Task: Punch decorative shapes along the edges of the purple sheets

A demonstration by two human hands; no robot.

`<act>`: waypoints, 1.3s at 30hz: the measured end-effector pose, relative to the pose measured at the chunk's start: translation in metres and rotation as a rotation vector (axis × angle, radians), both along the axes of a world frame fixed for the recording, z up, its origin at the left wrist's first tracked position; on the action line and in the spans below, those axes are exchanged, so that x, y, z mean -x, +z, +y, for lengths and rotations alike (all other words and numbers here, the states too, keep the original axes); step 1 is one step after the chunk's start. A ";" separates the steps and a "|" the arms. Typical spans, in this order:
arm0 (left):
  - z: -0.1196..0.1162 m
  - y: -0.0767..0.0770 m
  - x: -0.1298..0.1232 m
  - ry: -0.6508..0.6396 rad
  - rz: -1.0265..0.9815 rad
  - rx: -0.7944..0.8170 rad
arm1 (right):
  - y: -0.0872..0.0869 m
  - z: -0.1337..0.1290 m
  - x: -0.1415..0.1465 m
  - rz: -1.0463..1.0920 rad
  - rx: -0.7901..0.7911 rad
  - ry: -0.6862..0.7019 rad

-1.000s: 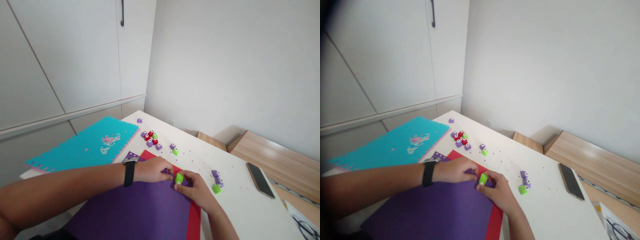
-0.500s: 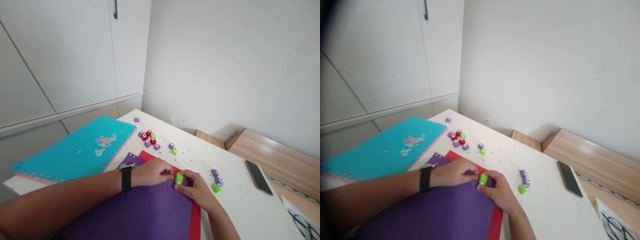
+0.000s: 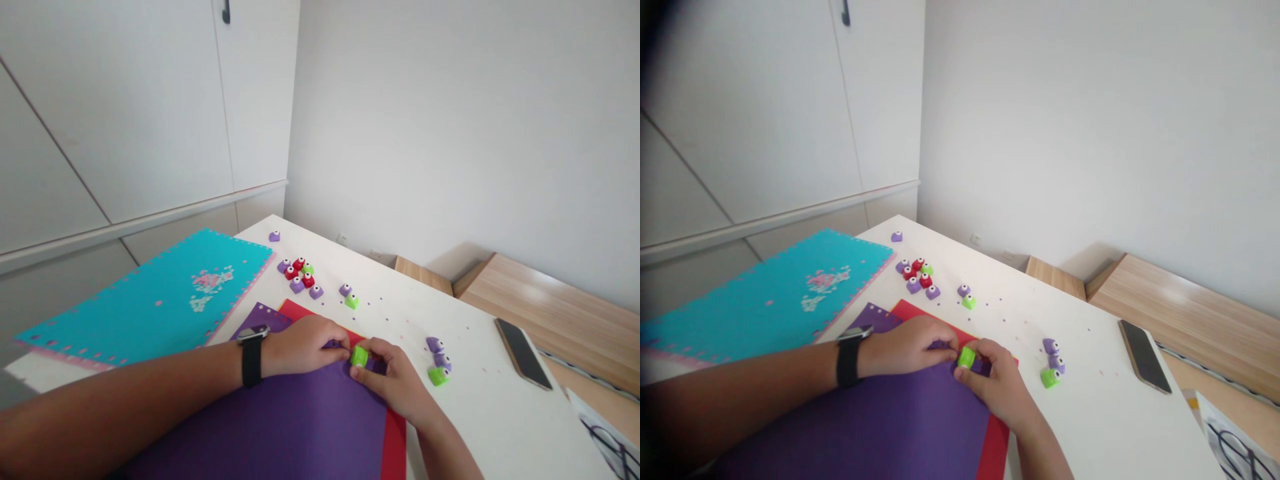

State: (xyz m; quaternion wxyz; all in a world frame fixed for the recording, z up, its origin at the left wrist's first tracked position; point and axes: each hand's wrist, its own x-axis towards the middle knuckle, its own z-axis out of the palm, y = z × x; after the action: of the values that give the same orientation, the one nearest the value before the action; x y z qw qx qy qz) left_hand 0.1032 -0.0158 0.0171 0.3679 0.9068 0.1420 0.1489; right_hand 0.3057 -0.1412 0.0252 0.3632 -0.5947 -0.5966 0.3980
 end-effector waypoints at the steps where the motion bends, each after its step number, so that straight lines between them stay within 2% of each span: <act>1: 0.000 0.000 0.000 -0.001 0.001 0.001 | 0.001 0.000 0.000 0.000 0.000 0.004; 17: 0.000 0.003 0.001 -0.010 0.032 0.012 | 0.000 -0.001 -0.001 0.048 0.026 0.021; 26: -0.001 0.006 0.003 -0.006 0.037 0.014 | 0.003 -0.001 0.004 0.058 0.037 -0.018; 33: 0.002 0.005 0.003 0.021 0.034 0.008 | 0.006 0.000 0.002 0.023 -0.028 0.014; 36: 0.002 0.004 0.003 0.024 0.041 0.009 | 0.001 0.002 -0.003 0.134 -0.005 -0.054; 39: 0.002 0.003 0.003 0.009 0.036 0.018 | -0.006 0.005 -0.010 0.355 0.007 -0.252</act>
State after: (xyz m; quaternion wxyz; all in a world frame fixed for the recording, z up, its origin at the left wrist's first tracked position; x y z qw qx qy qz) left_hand 0.1002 -0.0136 0.0201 0.3725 0.9054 0.1541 0.1329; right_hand 0.3162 -0.1359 0.0189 0.5072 -0.5865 -0.4429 0.4501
